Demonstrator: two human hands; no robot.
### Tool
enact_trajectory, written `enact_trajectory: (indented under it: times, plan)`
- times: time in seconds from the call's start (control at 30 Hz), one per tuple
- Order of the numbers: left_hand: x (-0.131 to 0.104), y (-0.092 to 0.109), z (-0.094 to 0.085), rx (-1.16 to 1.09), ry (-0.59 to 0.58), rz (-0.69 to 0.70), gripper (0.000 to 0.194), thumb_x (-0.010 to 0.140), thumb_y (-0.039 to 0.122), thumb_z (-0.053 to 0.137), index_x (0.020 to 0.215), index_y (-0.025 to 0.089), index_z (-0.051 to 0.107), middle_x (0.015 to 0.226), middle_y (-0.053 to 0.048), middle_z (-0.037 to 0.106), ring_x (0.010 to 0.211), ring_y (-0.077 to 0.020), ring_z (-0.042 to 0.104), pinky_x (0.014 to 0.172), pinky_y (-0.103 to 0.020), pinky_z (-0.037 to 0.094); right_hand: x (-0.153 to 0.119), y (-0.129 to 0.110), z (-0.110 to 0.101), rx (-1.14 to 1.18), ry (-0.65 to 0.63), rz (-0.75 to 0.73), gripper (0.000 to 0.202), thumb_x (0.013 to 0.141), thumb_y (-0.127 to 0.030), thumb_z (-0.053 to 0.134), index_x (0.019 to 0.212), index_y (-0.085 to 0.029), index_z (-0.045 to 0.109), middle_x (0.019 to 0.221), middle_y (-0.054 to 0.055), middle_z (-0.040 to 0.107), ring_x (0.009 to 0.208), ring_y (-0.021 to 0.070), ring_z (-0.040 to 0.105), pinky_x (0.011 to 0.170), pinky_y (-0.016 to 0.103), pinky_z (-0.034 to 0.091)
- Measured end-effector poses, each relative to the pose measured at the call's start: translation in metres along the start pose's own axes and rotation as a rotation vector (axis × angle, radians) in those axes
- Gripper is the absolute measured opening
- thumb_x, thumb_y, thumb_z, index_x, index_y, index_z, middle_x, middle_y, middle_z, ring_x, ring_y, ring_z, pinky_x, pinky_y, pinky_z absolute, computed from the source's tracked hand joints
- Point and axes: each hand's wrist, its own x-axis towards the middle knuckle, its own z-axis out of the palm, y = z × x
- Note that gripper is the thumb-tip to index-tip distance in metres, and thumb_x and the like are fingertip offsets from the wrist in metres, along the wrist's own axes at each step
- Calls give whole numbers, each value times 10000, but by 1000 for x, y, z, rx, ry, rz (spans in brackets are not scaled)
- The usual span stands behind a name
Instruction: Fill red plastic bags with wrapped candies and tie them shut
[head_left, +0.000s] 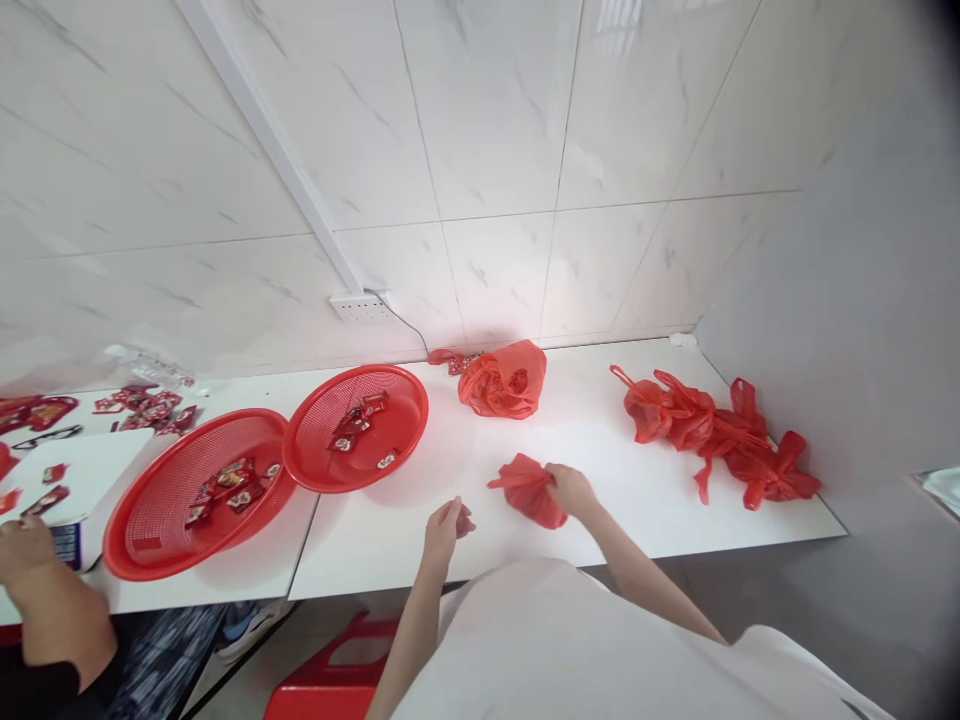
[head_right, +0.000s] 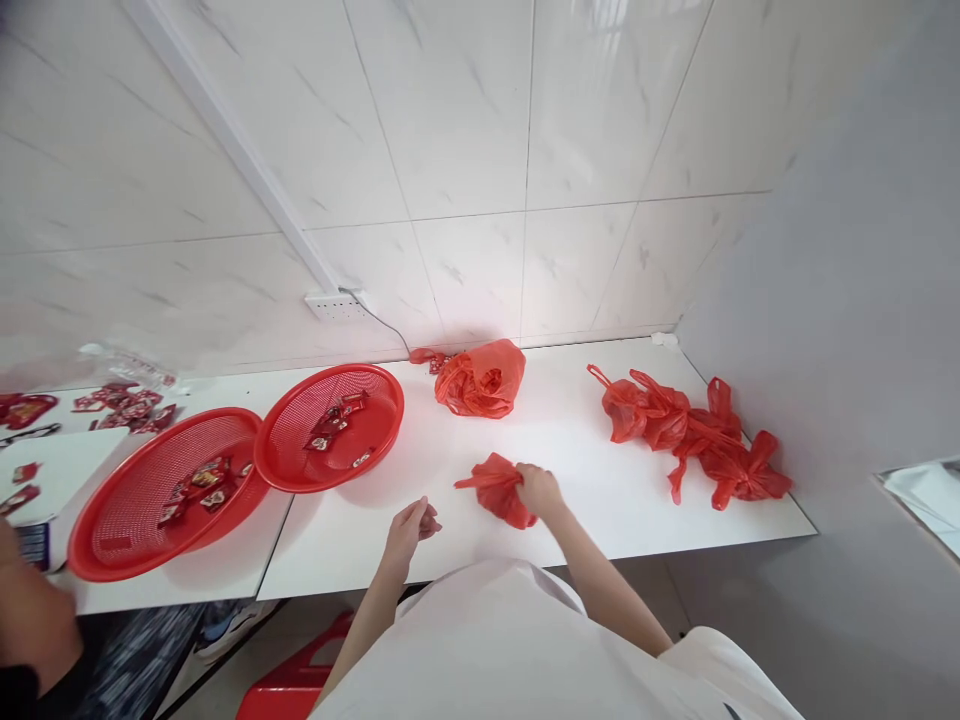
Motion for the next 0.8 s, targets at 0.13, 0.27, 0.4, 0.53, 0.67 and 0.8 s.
enact_trajectory:
  times: [0.13,0.27,0.4,0.53,0.67,0.8]
  plan:
    - [-3,-6,-21,48,-4,76,476,741,645,614,661,176,616,555,-23,618,587,-160,619,607,-264,473,-6,68,-48,-48,57,113,331,773,-69,444,980,-211,661,1033,66,714,890,201,637,746,274,395]
    - [-6,-8,-41,97,-34,179,481,804,642,551,690,180,618,596,-34,637,626,-169,620,656,-287,485,-5,121,-83,-156,244,319,344,820,-87,460,1079,-176,668,1093,143,680,986,271,629,802,344,425]
    - [-6,-11,-47,148,-33,180,478,806,643,529,694,186,613,609,-41,635,637,-180,608,657,-299,474,18,115,-92,-75,508,287,306,888,-205,486,1127,-136,663,1191,197,634,1108,330,584,869,427,460]
    - [-2,-10,-41,209,-115,171,433,832,593,499,721,191,614,649,-41,643,668,-180,603,677,-300,463,62,45,-61,249,354,-112,255,900,-199,479,1031,-172,696,1081,126,696,958,229,659,902,363,492]
    - [2,-5,-30,274,-189,181,389,866,538,459,763,199,619,694,-38,654,700,-183,597,711,-307,452,114,-28,-9,401,169,-296,212,878,-171,526,953,-194,724,1084,92,701,1047,223,638,985,360,462]
    - [7,0,-29,335,-230,227,378,889,522,428,800,212,625,725,-34,661,745,-193,598,746,-310,441,159,-56,22,430,167,-217,298,867,-132,509,1086,-188,703,1280,117,613,1223,251,545,1067,418,398]
